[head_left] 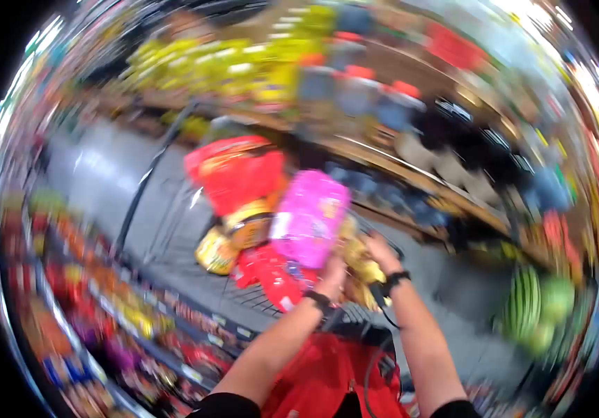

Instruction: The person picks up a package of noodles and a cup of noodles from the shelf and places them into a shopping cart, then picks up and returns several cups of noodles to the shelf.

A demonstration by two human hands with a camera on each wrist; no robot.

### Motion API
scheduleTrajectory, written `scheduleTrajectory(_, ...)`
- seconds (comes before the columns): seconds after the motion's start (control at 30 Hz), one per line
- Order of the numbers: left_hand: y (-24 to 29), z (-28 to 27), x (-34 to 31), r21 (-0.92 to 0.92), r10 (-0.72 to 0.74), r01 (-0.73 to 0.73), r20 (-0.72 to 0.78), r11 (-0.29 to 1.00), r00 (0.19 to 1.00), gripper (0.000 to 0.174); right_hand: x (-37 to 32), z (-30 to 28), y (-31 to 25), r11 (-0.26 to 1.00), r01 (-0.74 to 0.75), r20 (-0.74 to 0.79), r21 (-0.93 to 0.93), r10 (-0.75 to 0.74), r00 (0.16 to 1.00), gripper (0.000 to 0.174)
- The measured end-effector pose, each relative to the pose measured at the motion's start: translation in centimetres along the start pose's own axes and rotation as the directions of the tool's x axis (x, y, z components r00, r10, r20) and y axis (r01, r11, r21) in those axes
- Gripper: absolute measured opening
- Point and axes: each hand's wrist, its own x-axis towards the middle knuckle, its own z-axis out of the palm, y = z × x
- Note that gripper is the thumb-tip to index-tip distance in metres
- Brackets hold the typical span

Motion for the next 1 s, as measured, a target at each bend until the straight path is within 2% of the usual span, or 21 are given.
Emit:
scheduleTrajectory(0.03, -3.8, -0.9, 3.5, 0.031, 0.210, -0.210, -0.014, 0.977, 0.978, 0.040, 1.1, 0.5, -0.4, 0.998, 0.032, 0.014, 0.059, -0.033, 0.999, 0.050)
scheduleTrajectory(0.07, 4.2, -3.3, -2.0, -0.363, -0.052, 0.116, 0.181, 0.924, 0.982, 0.039, 5.8, 3.3, 2.5, 0.987, 0.148, 0.116, -0.070, -0.139, 0.983, 0.042)
scheduleTrajectory(0.1, 3.1, -4.2, -1.4, -0.371, -0.043, 0.122, 0.213, 0.921, 0.976, 0.038, 4.6, 1.4, 1.1, 1.000, 0.005, 0.236, 0.018, -0.009, 0.972, 0.044)
scheduleTrajectory(0.13, -1.9, -2.3, 1.2, -0.318, 0.030, 0.023, 0.161, 0.948, 0.987, 0.037, 3.1, -0.5, -1.0, 0.985, -0.155, 0.350, 0.070, 0.121, 0.929, 0.046)
scheduleTrajectory(0.17, -3.3, -1.5, 2.2, -0.310, 0.080, -0.033, 0.140, 0.950, 0.987, 0.037, 2.4, 0.3, -2.4, 0.977, -0.208, 0.256, 0.051, 0.189, 0.948, 0.053)
scheduleTrajectory(0.2, -3.9, -0.7, 2.9, -0.295, 0.117, -0.079, 0.116, 0.952, 0.986, 0.036, 4.1, 0.1, -0.7, 0.970, -0.225, 0.245, 0.089, 0.198, 0.949, 0.058)
scheduleTrajectory(0.23, -4.4, 0.1, 3.7, -0.277, 0.139, -0.114, 0.072, 0.954, 0.988, 0.036, 4.2, -0.3, -0.9, 0.976, -0.218, 0.255, 0.013, 0.208, 0.944, 0.058)
scheduleTrajectory(0.33, -6.4, -0.1, 6.9, -0.067, 0.235, -0.238, -0.044, 0.969, 0.971, 0.032, 8.6, 0.3, 1.7, 0.976, -0.218, 0.271, -0.027, 0.217, 0.938, 0.046)
scheduleTrajectory(0.37, -8.8, 1.1, 9.1, 0.012, 0.222, -0.223, -0.142, 0.975, 0.965, 0.033, 7.8, 1.1, 1.7, 0.975, -0.220, 0.212, -0.024, 0.220, 0.952, 0.043)
scheduleTrajectory(0.4, -11.2, 2.2, 11.2, 0.086, 0.207, -0.192, -0.239, 0.978, 0.949, 0.034, 7.6, 1.5, 0.9, 0.980, -0.198, 0.280, -0.030, 0.199, 0.939, 0.039)
scheduleTrajectory(0.43, -9.9, 3.3, 10.4, 0.242, 0.180, -0.085, -0.406, 0.966, 0.896, 0.038, 7.8, 0.9, 0.8, 0.970, -0.242, 0.380, -0.023, 0.232, 0.895, 0.038)
scheduleTrajectory(0.5, -6.5, 3.3, 6.3, 0.398, 0.288, -0.102, -0.441, 0.912, 0.850, 0.040, 8.5, -1.8, 1.6, 0.942, -0.334, 0.563, -0.032, 0.293, 0.773, 0.036)
scheduleTrajectory(0.53, -3.9, 3.1, 3.4, 0.472, 0.340, -0.100, -0.456, 0.876, 0.823, 0.042, 10.4, -2.7, 2.8, 0.926, -0.370, 0.505, -0.073, 0.354, 0.787, 0.035)
scheduleTrajectory(0.6, -3.7, 4.3, 3.1, 0.341, 0.436, -0.277, -0.613, 0.898, 0.659, 0.049, 7.8, -3.3, 0.8, 0.953, -0.272, 0.448, -0.136, 0.304, 0.841, 0.038)
scheduleTrajectory(0.73, -1.1, 5.7, 0.4, 0.224, 0.476, -0.420, -0.445, 0.879, 0.758, 0.063, 3.1, -6.0, -4.5, 0.976, -0.154, 0.474, -0.156, 0.211, 0.855, 0.040)
scheduleTrajectory(0.77, -1.6, 6.5, 0.6, 0.175, 0.501, -0.473, -0.407, 0.863, 0.763, 0.067, 2.8, -6.4, -4.9, 0.993, -0.095, 0.510, -0.074, 0.120, 0.852, 0.040)
scheduleTrajectory(0.8, -3.3, 7.3, 2.2, 0.053, 0.449, -0.466, -0.379, 0.883, 0.809, 0.075, 2.4, -7.3, -4.9, 0.999, -0.042, 0.534, 0.009, 0.031, 0.845, 0.041)
scheduleTrajectory(0.83, -3.9, 8.3, 2.9, 0.085, 0.511, -0.521, -0.383, 0.849, 0.770, 0.079, 1.5, -8.0, -5.1, 0.996, 0.009, 0.548, 0.094, -0.059, 0.834, 0.041)
scheduleTrajectory(0.9, 0.1, 9.7, -2.2, 0.071, 0.564, -0.595, -0.427, 0.800, 0.707, 0.077, -2.9, -8.6, -9.0, 0.997, -0.038, 0.592, 0.060, -0.005, 0.806, 0.044)
scheduleTrajectory(0.97, 2.5, 10.3, -6.1, -0.065, 0.544, -0.600, -0.350, 0.798, 0.762, 0.078, -1.8, -10.1, -7.9, 0.987, -0.086, 0.577, 0.134, -0.007, 0.817, 0.047)
scheduleTrajectory(1.0, 2.5, 10.4, -6.5, 0.082, 0.604, -0.616, -0.332, 0.784, 0.725, 0.078, -3.0, -10.4, -8.9, 0.997, -0.042, 0.548, 0.065, 0.000, 0.837, 0.048)
